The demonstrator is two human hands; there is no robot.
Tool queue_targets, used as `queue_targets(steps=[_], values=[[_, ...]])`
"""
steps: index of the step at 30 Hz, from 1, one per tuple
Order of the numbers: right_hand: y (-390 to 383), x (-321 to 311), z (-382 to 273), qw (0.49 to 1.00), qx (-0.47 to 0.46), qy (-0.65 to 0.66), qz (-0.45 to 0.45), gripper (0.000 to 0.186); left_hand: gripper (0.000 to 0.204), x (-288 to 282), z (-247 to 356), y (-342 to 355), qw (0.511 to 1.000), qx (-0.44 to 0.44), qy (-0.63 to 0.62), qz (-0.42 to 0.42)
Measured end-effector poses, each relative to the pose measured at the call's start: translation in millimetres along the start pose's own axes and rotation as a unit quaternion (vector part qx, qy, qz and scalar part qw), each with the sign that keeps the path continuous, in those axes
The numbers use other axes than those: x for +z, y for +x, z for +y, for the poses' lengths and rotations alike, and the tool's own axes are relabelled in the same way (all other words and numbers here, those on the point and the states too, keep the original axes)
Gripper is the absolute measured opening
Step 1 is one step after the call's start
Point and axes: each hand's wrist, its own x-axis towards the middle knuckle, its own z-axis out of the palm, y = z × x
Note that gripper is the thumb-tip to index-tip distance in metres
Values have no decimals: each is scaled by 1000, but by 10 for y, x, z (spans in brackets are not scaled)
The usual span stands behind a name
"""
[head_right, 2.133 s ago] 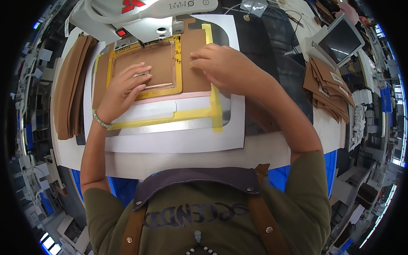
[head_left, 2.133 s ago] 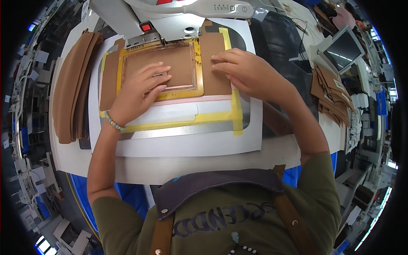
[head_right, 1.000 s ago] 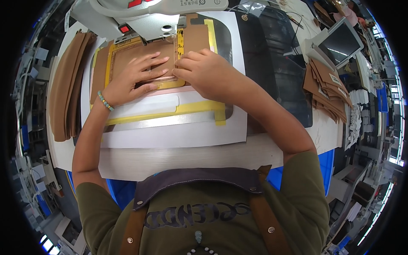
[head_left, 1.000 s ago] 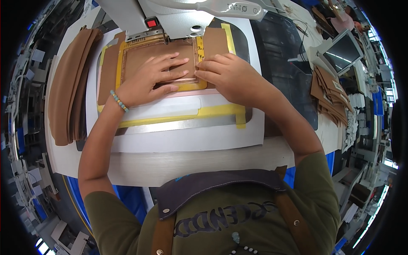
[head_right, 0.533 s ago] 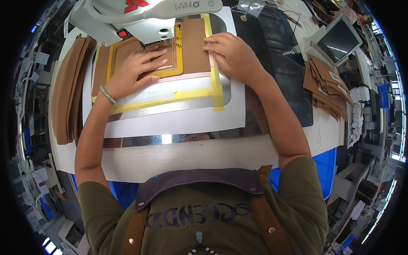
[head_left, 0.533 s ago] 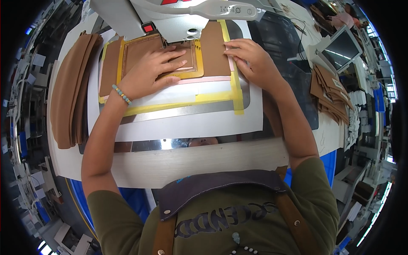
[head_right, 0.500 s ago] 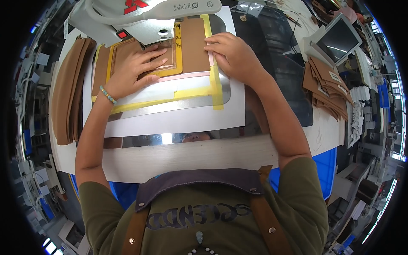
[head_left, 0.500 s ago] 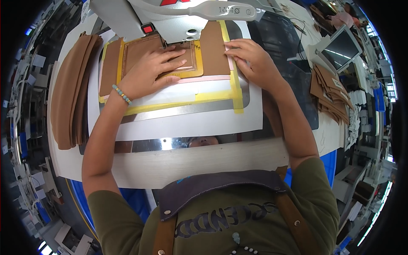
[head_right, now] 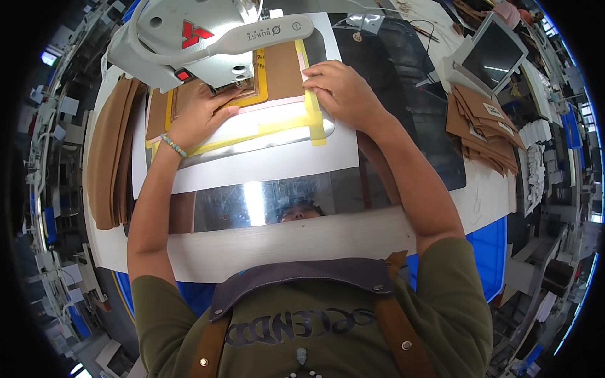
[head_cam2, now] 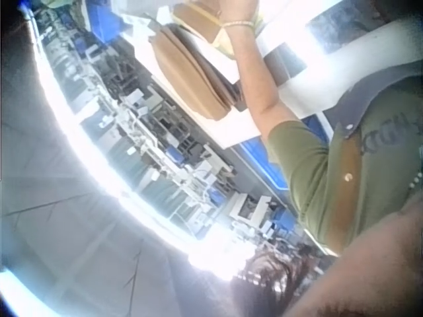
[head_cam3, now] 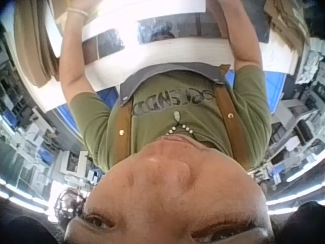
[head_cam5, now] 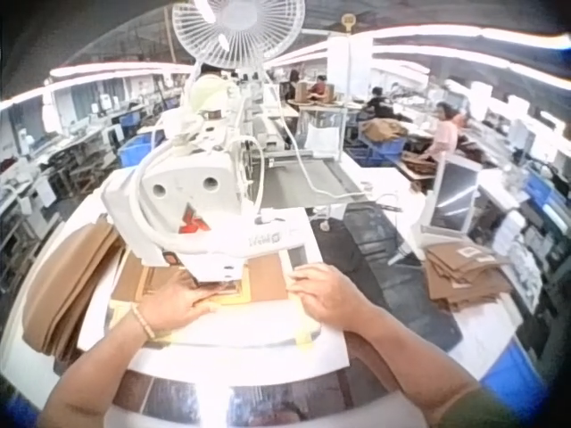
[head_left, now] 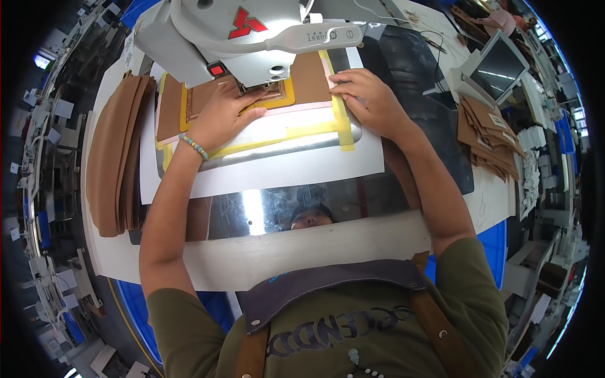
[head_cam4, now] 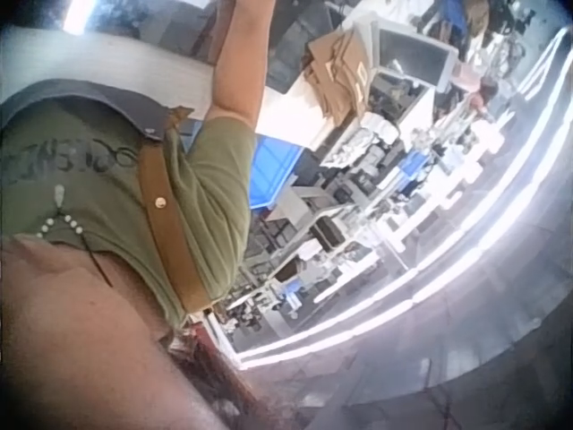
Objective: The recorder uses an industrial sewing machine to sew patches onto leather panels.
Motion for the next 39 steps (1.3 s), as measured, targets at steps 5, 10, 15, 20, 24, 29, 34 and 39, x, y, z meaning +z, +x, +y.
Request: queue_targets(steps=[5,10,15,20,24,29,34,39], values=[[-17,-28,-6,1000,13,8,-3,24,45,-40,-66,-87,996,-39,-77,18],[-19,-50,-121,1000,-12,-1,-12,27,41,-223,-533,-550,991,-56,-44,115],[15,-62,-148,996,-75,2,40,27,38,-394,-1020,-1019,974,-179,36,137],[-45,-719,-416,962,100,249,40,44,42,-389,-1240,-1299,973,-197,65,97],[-226,-1021,-214,960,142,241,2,45,48,-332,-1334,-1391,973,-190,115,70],[-483,-886,24,983,163,82,5,37,53,-311,-1315,-1262,970,-207,103,68],[-189,-633,-111,993,18,-105,-42,43,55,-309,-1272,-1254,968,-197,141,68],[44,-420,-230,970,-17,-222,-100,33,53,-351,-901,-976,970,-153,169,88]])
